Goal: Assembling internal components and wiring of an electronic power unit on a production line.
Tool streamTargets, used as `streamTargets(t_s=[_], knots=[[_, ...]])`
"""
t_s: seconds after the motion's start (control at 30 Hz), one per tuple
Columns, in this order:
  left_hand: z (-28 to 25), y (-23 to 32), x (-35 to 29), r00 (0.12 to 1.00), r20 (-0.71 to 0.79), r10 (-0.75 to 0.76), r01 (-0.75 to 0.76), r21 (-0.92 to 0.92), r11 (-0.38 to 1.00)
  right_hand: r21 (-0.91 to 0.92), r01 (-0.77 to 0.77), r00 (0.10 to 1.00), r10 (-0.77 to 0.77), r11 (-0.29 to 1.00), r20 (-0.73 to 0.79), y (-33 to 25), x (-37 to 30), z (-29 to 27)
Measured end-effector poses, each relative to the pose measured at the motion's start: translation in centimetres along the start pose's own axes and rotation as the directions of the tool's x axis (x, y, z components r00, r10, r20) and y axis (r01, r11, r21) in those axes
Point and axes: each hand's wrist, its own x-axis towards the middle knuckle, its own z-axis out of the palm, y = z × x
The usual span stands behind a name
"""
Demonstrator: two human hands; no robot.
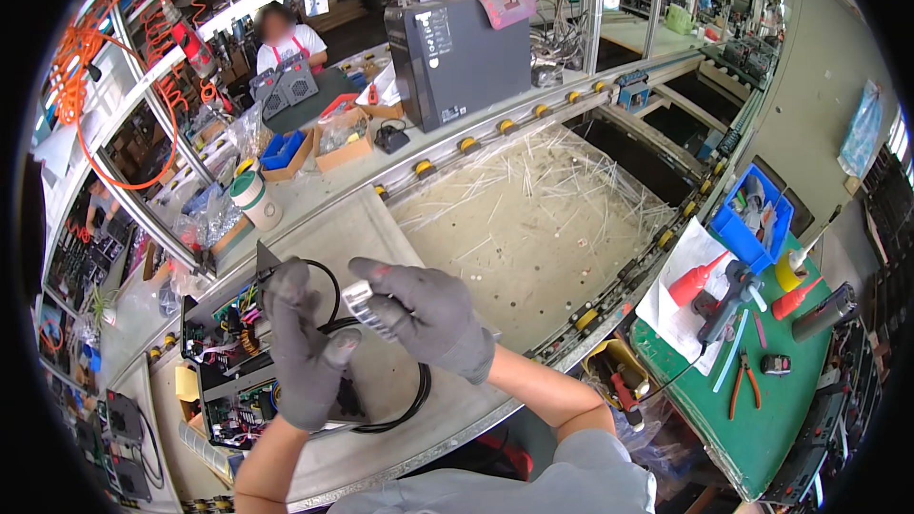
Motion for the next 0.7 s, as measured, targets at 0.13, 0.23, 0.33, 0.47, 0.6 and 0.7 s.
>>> streamTargets(t_s=[0.13, 0.23, 0.33, 0.47, 0.6, 0.7], knots=[[-1.8, 0.3, 2.2, 0.977, 0.150, 0.153, -0.167, 0.087, 0.982, -0.005, 0.110, 0.994, -0.110, 0.994, 0.018, -0.5, 1.3, 0.4], [-2.2, -0.4, 2.7, 0.977, 0.185, -0.111, 0.137, -0.135, 0.981, -0.143, 0.188, 0.982, -0.185, 0.972, 0.030, -0.3, 2.3, 1.0], [-2.4, -1.4, 2.7, 0.969, 0.145, -0.200, 0.236, -0.302, 0.924, -0.052, 0.136, 0.991, -0.135, 0.989, 0.023, 0.1, 3.0, 2.4], [-3.2, -3.2, 3.0, 0.952, 0.121, -0.280, 0.304, -0.297, 0.905, -0.003, 0.146, 0.988, -0.145, 0.989, 0.056, 1.0, 4.5, 4.7], [-4.2, -5.1, 3.6, 0.935, 0.089, -0.344, 0.354, -0.316, 0.880, 0.039, 0.137, 0.988, -0.140, 0.990, 0.065, 2.2, 6.3, 6.6], [-4.9, -6.6, 4.3, 0.923, 0.046, -0.383, 0.378, -0.303, 0.875, 0.045, 0.128, 0.984, -0.133, 0.991, 0.118, 3.2, 7.2, 8.2]])
